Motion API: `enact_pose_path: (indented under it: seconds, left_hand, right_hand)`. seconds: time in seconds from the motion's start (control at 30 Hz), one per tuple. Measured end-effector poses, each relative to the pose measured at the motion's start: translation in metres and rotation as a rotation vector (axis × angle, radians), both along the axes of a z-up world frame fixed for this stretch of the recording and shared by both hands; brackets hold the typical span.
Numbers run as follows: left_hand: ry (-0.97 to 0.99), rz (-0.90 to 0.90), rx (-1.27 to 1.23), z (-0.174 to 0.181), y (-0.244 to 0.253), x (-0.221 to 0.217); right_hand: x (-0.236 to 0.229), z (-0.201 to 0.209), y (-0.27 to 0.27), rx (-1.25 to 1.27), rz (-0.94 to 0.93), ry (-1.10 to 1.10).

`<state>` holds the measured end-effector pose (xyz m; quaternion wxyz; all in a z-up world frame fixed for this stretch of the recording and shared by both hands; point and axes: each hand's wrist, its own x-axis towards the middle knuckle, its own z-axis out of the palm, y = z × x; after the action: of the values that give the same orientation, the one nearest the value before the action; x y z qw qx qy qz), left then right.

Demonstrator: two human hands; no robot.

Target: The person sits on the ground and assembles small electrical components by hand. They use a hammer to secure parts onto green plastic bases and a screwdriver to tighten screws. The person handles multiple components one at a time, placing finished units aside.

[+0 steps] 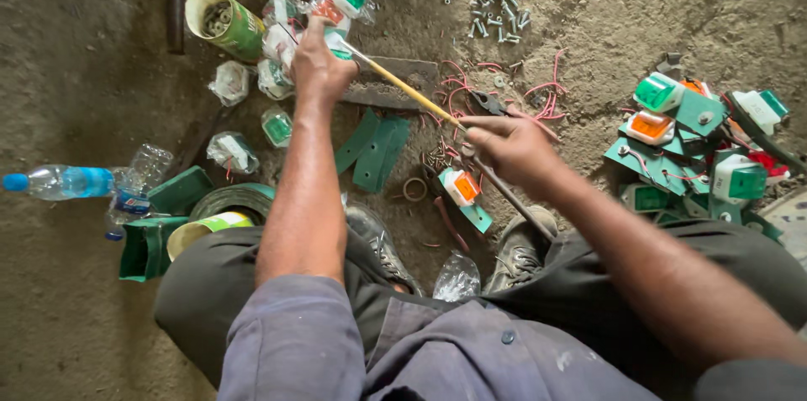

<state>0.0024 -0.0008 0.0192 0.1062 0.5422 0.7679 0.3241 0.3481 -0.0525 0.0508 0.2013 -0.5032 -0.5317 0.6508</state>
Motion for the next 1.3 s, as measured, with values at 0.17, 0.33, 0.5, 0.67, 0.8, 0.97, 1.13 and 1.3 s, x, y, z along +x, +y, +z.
enact_pose_path:
  seconds: [0.17,0.33,0.5,0.67,0.8,0.97,1.13,1.3]
  left_hand:
    - [-0.091,-0.054,0.055,0.002,0.000,0.006]
    - [-0.045,0.040,0.010,0.013,0.011,-0.001]
    - [-0.018,0.015,0.083,0.013,0.010,-0.001]
    - [-0.078,-0.041,0.194,0.014,0.000,0.002]
    - [-0.039,-0.024,0.169,0.024,0.011,0.007]
    - [0.010,0.096,0.044,0.033,0.020,0.001]
    - [0.007,-0.014,0.143,0.023,0.009,-0.003]
    - [0.010,-0.052,0.227,0.025,0.004,0.000]
  right_hand:
    - [0.006,0.003,0.009,-0.417,0.031,0.227]
    - [0.001,0.015,0.000,1.037,0.114,-0.213]
    - [0.003,0.010,-0.006,1.304,0.255,-0.653]
    - [0.004,0.001,0.006,-0.330,-0.009,0.196]
    - [0.004,0.010,0.011,-0.371,0.006,0.230]
    - [-0.002,0.018,0.001,1.064,0.107,-0.328]
    - [0.001,0.012,-0.006,1.148,0.195,-0.467]
    - [0.008,0.015,0.010,-0.255,0.052,0.163]
